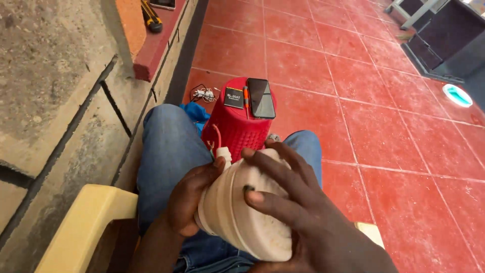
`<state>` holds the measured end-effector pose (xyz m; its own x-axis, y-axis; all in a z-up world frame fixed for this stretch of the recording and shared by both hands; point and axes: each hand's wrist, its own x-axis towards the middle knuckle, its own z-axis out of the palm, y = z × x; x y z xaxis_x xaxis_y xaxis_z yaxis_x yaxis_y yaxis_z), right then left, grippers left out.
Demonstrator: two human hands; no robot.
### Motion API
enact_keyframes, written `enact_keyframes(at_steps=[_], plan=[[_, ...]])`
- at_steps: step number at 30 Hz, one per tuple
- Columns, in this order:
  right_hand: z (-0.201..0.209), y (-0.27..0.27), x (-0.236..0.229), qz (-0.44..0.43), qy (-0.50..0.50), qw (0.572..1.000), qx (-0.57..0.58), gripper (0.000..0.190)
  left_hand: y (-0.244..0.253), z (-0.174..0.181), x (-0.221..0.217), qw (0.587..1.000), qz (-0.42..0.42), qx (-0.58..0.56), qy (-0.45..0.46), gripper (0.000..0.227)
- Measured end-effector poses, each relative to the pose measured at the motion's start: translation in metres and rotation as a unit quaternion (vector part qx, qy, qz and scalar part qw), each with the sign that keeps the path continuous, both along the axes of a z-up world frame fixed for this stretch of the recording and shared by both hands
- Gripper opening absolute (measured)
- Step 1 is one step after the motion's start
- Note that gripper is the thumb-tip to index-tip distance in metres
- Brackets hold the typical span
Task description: The person disassembles a white cylindrical appliance component by removing its cover and base by hand, pulls at internal wires, and then fits the parts back together while sitting in a chair.
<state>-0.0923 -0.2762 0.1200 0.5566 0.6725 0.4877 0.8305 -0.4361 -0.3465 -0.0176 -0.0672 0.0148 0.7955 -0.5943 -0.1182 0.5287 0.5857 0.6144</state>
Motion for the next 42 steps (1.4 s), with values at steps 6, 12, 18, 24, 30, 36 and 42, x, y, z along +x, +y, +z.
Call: enact_keyframes(at_steps=[6,12,18,24,30,36,42], plan=[[0.017,0.0,0.0,-0.011,0.065,0.997,-0.026,0.084,-0.009,-0.019,-0.001,0.997,0.054,-0.058,0.001,0.025],[0.007,0.001,0.005,-0.035,0.093,0.995,0.01,0.082,-0.013,0.005,-0.01,0.994,0.108,-0.001,0.035,0.033],[-0.002,0.0,0.02,-0.123,0.326,0.918,0.187,0.104,-0.019,0.049,-0.04,0.862,0.364,0.261,-0.235,0.025],[0.012,0.009,0.004,-0.206,0.354,0.893,0.188,0.099,-0.022,0.048,-0.045,0.834,0.394,0.224,-0.315,0.031],[-0.004,0.017,0.005,-0.168,-0.061,0.982,0.067,0.088,-0.013,0.037,-0.03,0.836,0.357,0.216,-0.357,0.067],[-0.019,0.005,0.015,-0.135,-0.265,0.955,-0.005,0.082,-0.018,0.037,-0.025,0.977,0.106,-0.122,0.138,0.061],[-0.018,0.001,0.016,-0.138,-0.279,0.95,0.003,0.082,-0.017,0.051,-0.037,0.95,-0.042,-0.283,0.125,0.06]])
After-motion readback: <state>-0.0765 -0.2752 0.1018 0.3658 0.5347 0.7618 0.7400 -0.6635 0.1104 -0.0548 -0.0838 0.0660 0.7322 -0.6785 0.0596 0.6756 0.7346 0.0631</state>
